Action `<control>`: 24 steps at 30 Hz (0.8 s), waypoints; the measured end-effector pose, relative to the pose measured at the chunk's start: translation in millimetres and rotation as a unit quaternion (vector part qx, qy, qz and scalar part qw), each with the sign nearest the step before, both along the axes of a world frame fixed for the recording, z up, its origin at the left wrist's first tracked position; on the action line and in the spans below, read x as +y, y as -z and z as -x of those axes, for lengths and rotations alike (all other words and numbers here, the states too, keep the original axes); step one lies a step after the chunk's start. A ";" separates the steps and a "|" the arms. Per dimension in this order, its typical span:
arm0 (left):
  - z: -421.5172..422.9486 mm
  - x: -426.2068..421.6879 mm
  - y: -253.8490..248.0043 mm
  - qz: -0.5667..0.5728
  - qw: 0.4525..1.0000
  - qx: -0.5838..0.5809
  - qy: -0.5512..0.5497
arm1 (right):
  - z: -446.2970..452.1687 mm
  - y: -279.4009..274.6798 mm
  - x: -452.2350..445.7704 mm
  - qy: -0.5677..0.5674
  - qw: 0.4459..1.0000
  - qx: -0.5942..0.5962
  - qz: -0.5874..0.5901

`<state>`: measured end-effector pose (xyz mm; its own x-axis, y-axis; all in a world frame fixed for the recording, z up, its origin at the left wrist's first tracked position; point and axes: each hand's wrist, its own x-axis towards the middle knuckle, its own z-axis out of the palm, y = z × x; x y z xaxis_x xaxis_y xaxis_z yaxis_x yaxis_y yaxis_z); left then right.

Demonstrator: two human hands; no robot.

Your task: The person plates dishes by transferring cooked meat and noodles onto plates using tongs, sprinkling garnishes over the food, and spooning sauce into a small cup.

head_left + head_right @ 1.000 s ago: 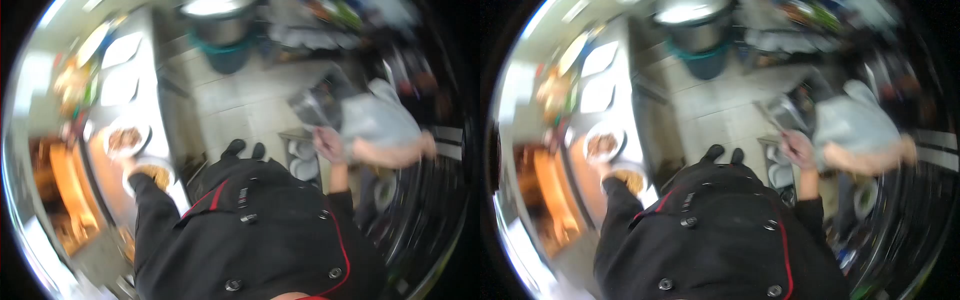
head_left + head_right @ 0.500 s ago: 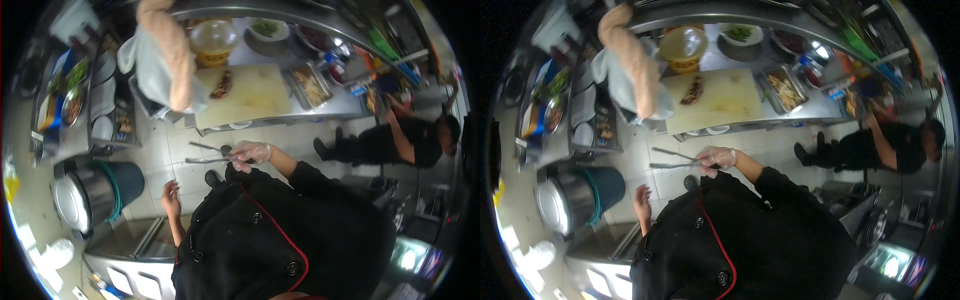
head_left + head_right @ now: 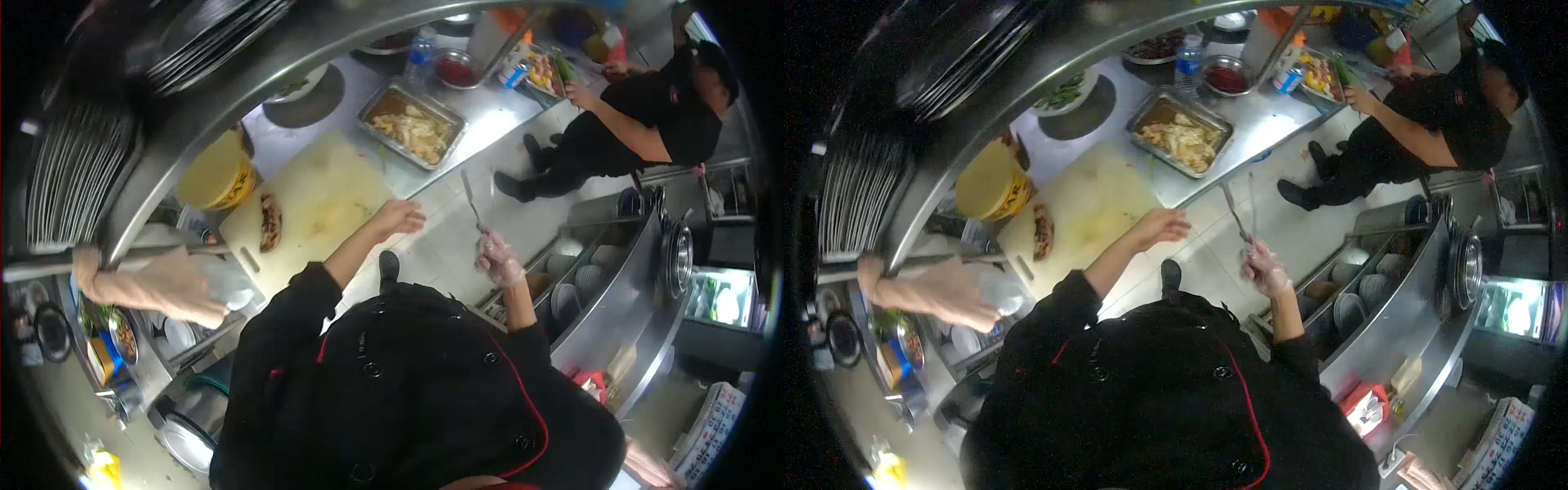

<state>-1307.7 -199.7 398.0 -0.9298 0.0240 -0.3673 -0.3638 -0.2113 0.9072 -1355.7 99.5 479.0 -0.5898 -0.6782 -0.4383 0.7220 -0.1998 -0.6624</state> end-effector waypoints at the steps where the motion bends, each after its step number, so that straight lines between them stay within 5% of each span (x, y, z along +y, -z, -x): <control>1: 44.3 8.2 35.3 -0.036 0.998 -0.043 -0.037 | 7.7 6.8 19.1 0.036 0.999 -0.013 0.004; 3: 93.2 18.0 92.1 -0.105 0.978 -0.124 -0.127 | 0.6 18.1 45.3 0.092 0.995 -0.034 0.011; 8: 108.2 17.9 91.6 -0.235 0.917 -0.140 -0.291 | -4.4 22.5 44.9 0.136 0.988 -0.075 -0.020; 11: 94.2 15.7 56.7 -0.166 0.920 -0.077 -0.347 | 8.8 28.6 35.5 0.102 0.991 -0.043 -0.071; 12: 87.8 10.8 18.6 0.000 0.964 -0.100 -0.247 | 15.8 30.2 30.4 0.100 0.991 -0.017 -0.089; 14: 74.1 -5.8 -58.3 0.321 0.937 -0.137 -0.021 | 32.3 32.4 16.4 0.095 0.987 0.034 -0.128; 17: 56.2 -30.9 -50.9 0.330 0.936 -0.090 0.078 | 52.4 27.6 -14.3 0.105 0.974 0.062 -0.192; 20: 77.0 -62.4 -87.5 0.356 0.931 -0.080 -0.009 | 52.8 9.7 -37.5 0.121 0.968 0.089 -0.201; 22: 99.3 -86.7 -104.9 0.482 0.857 0.085 -0.159 | 39.0 8.6 -44.9 0.128 0.969 0.099 -0.188; 24: 138.6 -149.1 -41.1 0.582 0.780 0.157 -0.165 | 24.0 8.1 -47.2 0.133 0.968 0.092 -0.190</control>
